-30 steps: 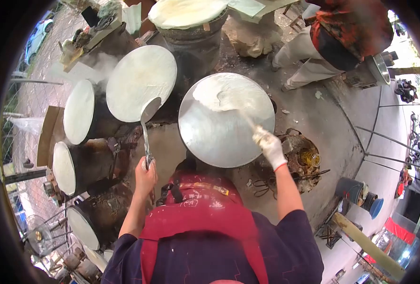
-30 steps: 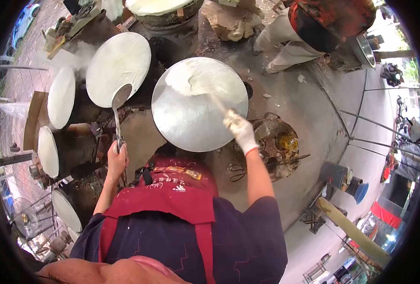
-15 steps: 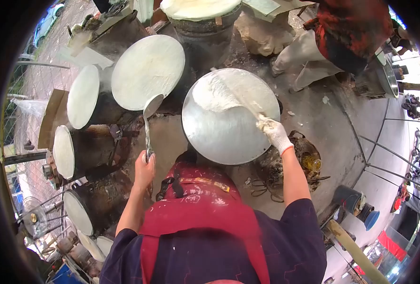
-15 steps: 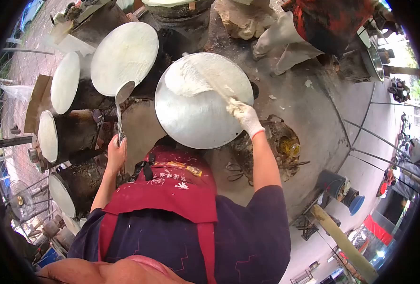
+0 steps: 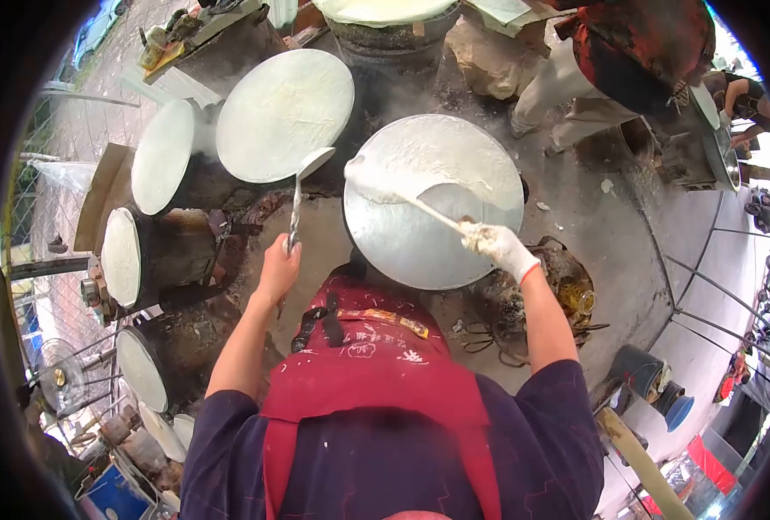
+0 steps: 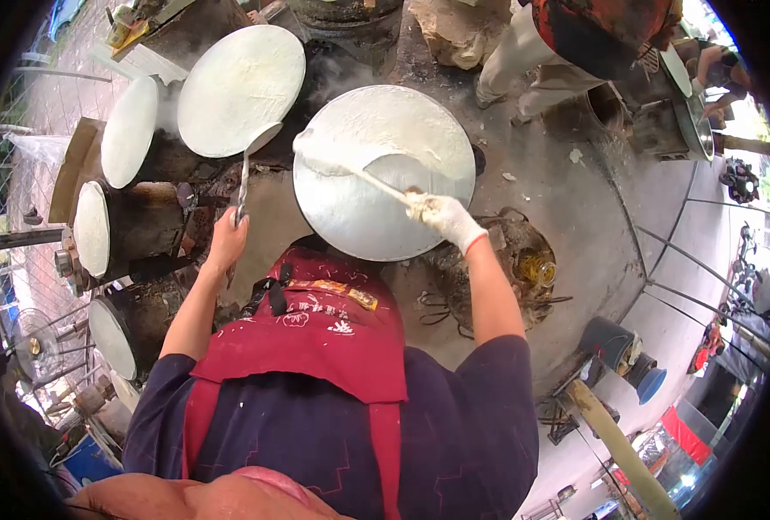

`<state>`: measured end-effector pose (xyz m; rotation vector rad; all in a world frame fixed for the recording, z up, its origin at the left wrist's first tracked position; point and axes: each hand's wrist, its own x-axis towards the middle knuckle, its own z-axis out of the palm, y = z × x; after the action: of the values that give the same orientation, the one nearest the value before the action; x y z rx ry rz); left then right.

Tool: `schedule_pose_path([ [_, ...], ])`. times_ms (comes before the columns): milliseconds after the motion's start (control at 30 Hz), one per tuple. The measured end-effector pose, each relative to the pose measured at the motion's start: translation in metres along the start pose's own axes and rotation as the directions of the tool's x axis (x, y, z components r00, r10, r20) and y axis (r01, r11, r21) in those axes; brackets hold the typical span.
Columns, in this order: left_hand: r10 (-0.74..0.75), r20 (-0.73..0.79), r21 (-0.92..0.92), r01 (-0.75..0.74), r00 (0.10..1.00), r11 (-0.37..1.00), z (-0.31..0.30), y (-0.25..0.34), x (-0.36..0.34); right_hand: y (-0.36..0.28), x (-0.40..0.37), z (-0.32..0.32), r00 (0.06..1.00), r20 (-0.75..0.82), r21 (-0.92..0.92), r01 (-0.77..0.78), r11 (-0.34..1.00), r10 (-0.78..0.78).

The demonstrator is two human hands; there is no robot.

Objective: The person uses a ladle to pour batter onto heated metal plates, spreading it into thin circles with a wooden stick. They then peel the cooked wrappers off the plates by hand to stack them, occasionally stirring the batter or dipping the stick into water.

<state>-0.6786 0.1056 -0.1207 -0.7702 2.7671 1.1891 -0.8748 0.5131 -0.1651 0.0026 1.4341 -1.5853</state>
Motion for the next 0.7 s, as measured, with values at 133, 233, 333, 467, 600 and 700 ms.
schedule_pose_path([
  [133, 0.045, 0.098, 0.178, -0.062, 0.994, 0.982, 0.015, 0.012, 0.020, 0.019, -0.037, -0.020, 0.996, -0.067, 0.080, 0.068, 0.994, -0.062],
  [233, 0.105, 0.128, 0.336, -0.142, 0.986, 0.931, 0.026, 0.019, 0.023, 0.024, -0.015, -0.032, 0.921, -0.268, -0.031, 0.284, 0.958, -0.282],
  [333, 0.045, 0.213, 0.477, -0.144, 0.976, 0.867, 0.024, 0.026, 0.011, 0.024, 0.010, -0.020, 0.984, -0.076, 0.024, 0.163, 0.986, -0.161],
  [467, 0.030, 0.295, 0.520, -0.187, 0.955, 0.833, 0.009, 0.010, -0.039, 0.045, -0.002, -0.008, 0.995, 0.097, 0.228, -0.051, 0.972, 0.030],
  [600, -0.013, 0.424, 0.510, -0.227, 0.905, 0.829, 0.006, 0.000, -0.094, 0.055, -0.069, 0.014, 0.999, 0.008, -0.001, -0.037, 0.999, 0.037],
  [700, 0.071, 0.521, 0.339, -0.282, 0.851, 0.898, 0.018, -0.006, -0.100, 0.055, -0.116, 0.067, 0.957, -0.289, -0.018, -0.030, 0.999, 0.023],
])
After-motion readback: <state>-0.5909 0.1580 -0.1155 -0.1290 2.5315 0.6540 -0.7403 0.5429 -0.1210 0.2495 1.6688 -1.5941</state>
